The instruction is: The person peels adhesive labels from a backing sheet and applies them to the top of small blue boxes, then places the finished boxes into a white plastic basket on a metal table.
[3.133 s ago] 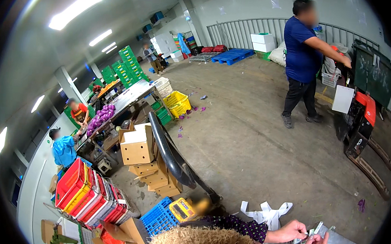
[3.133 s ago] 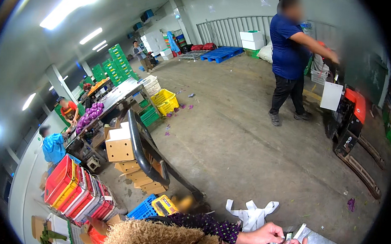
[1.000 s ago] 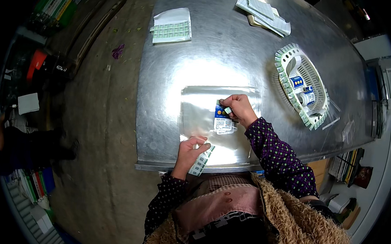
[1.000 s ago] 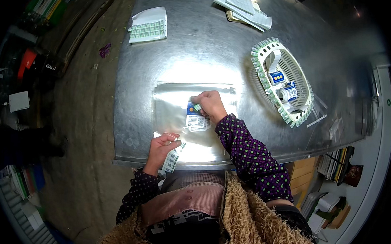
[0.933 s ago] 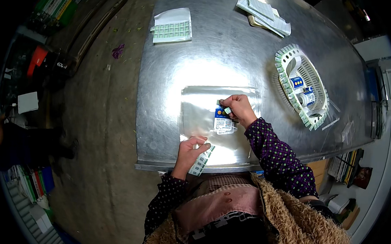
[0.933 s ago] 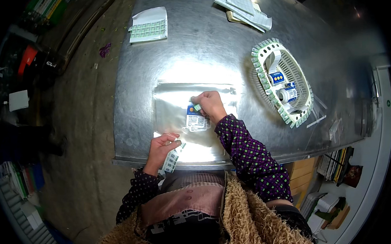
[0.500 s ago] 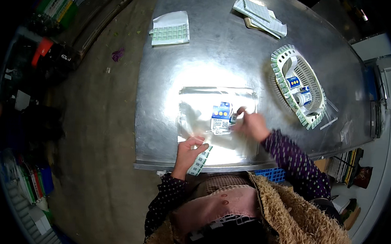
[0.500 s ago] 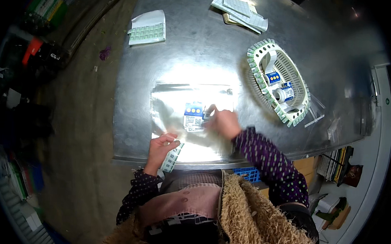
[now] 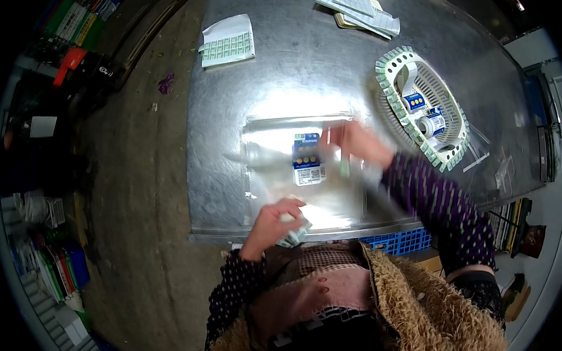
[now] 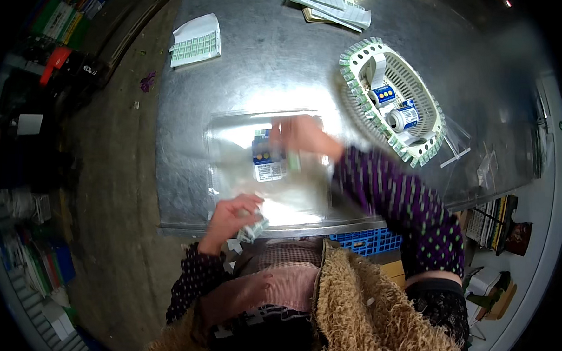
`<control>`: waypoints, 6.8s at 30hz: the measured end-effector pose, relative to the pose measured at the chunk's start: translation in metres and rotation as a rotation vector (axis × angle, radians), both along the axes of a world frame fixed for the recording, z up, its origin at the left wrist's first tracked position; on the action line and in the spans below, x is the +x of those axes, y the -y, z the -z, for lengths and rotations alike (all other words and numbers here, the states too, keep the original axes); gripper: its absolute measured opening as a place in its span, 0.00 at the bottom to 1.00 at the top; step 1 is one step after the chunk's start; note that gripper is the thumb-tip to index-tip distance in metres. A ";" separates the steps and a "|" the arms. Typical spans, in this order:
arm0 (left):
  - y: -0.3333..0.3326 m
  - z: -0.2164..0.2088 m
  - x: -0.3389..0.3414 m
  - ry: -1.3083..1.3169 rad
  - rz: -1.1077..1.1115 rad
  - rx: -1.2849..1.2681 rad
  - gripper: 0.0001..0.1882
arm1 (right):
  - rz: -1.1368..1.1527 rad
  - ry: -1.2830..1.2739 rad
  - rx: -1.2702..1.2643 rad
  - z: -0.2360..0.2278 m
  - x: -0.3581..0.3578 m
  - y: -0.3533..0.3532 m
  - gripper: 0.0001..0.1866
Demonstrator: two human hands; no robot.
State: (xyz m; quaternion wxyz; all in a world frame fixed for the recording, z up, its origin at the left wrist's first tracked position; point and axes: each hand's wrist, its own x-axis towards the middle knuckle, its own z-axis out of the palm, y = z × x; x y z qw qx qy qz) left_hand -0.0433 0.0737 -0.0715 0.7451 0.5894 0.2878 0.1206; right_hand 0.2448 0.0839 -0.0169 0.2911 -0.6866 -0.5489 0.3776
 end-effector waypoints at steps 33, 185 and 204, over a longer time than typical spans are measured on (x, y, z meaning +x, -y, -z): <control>0.017 0.050 0.008 -0.040 -0.318 -0.161 0.02 | 0.305 0.375 0.064 0.083 -0.064 -0.007 0.13; 0.027 0.067 0.036 -0.079 -0.188 0.129 0.10 | 0.218 0.233 -0.074 0.121 0.033 0.089 0.14; 0.037 0.080 0.056 0.075 -0.346 -0.143 0.05 | -0.189 0.262 0.356 0.082 -0.037 0.119 0.10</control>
